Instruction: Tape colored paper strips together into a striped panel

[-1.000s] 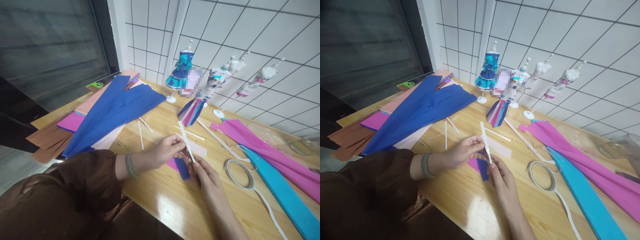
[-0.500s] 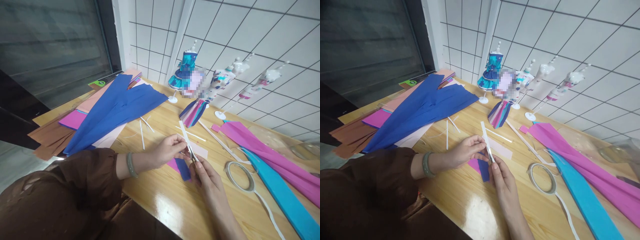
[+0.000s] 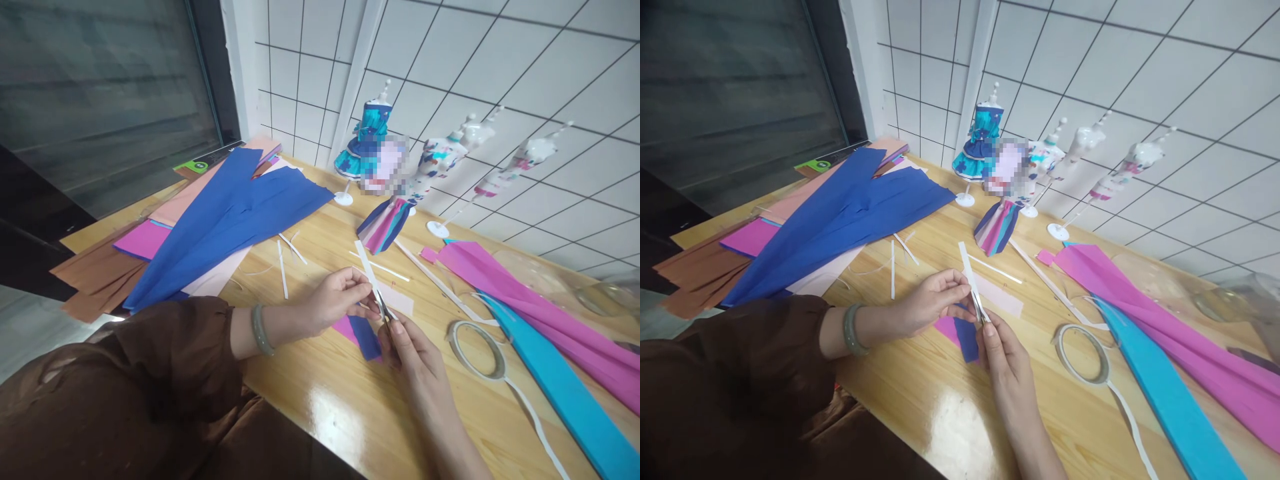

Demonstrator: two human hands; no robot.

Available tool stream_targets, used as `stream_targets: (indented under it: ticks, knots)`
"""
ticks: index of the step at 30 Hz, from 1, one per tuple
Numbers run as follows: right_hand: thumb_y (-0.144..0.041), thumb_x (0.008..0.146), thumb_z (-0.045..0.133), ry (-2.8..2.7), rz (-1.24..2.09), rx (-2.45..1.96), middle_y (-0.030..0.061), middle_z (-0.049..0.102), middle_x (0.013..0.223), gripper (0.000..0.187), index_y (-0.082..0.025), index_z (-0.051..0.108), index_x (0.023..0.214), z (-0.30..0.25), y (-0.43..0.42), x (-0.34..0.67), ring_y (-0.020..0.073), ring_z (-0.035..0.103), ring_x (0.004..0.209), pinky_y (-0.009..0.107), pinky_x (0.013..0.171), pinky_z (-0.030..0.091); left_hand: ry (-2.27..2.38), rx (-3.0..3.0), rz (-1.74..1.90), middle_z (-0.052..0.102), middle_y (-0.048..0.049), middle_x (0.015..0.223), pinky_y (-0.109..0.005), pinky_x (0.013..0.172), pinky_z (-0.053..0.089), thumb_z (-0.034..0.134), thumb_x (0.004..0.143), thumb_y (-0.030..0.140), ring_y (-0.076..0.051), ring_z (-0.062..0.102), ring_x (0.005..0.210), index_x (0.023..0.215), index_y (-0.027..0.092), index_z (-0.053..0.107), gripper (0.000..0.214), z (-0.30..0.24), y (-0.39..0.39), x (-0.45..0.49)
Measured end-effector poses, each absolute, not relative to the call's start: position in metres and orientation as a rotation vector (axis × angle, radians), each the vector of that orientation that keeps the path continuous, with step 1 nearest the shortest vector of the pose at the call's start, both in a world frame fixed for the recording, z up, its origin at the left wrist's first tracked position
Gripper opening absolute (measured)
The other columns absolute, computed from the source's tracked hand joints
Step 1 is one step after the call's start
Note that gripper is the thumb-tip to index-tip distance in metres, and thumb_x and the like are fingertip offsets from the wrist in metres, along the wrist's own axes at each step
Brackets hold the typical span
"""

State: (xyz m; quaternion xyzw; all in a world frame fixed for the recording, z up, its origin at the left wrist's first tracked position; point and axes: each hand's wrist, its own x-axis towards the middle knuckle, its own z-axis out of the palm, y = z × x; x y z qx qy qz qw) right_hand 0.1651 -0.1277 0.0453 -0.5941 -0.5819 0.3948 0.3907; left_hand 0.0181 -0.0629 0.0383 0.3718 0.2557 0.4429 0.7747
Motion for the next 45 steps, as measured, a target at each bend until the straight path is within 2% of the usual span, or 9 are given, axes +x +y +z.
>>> stream_targets:
  ticks: [5,11,17,22,32,45]
  knots:
    - [-0.052,0.084,0.042,-1.427,1.081,-1.499,-0.0010,0.047,0.058,0.042,-0.019,0.061,0.104,0.043,-0.127,0.166,0.0126,0.038,0.050,0.026,0.047,0.031,0.549,0.788,0.956,0.058,-0.0010,0.074,-0.029,0.069,0.050,0.066,0.072,0.032,-0.011,0.058,0.069,0.078,0.014,0.048,0.026,0.039,-0.063,0.018]
    - [-0.053,0.083,0.045,-1.380,1.145,-1.493,-0.0034,0.040,0.057,0.045,-0.018,0.058,0.108,0.040,-0.127,0.167,0.0118,0.033,0.051,0.025,0.049,0.027,0.550,0.775,0.957,0.058,-0.0011,0.074,-0.031,0.071,0.050,0.067,0.072,0.032,-0.011,0.057,0.070,0.078,0.013,0.049,0.027,0.035,-0.061,0.020]
    - [-0.052,0.083,0.045,-1.344,1.189,-1.486,-0.0003,0.047,0.065,0.047,-0.017,0.058,0.111,0.035,-0.126,0.169,0.0119,0.036,0.054,0.024,0.048,0.027,0.536,0.796,0.944,0.058,-0.0013,0.075,-0.030,0.071,0.050,0.064,0.075,0.032,-0.011,0.058,0.072,0.081,0.014,0.050,0.024,0.029,-0.060,0.020]
    - [-0.054,0.080,0.047,-1.354,1.148,-1.489,0.0017,0.056,0.067,0.048,-0.019,0.060,0.110,0.034,-0.125,0.170,0.0128,0.044,0.054,0.024,0.049,0.033,0.520,0.825,0.948,0.058,-0.0013,0.075,-0.030,0.071,0.050,0.061,0.077,0.032,-0.011,0.057,0.073,0.083,0.014,0.051,0.022,0.025,-0.059,0.019]
    - [-0.054,0.081,0.046,-1.391,1.080,-1.480,0.0011,0.056,0.060,0.047,-0.018,0.062,0.107,0.037,-0.124,0.168,0.0151,0.050,0.057,0.026,0.052,0.040,0.518,0.836,0.941,0.057,-0.0011,0.076,-0.029,0.071,0.051,0.058,0.080,0.030,-0.011,0.057,0.074,0.083,0.014,0.051,0.018,0.027,-0.060,0.018]
    - [-0.051,0.082,0.047,-1.371,1.101,-1.486,0.0001,0.054,0.057,0.044,-0.018,0.062,0.106,0.035,-0.124,0.169,0.0143,0.049,0.055,0.025,0.051,0.038,0.516,0.842,0.941,0.057,-0.0013,0.077,-0.028,0.070,0.051,0.059,0.080,0.030,-0.011,0.057,0.075,0.084,0.013,0.050,0.019,0.028,-0.060,0.019]
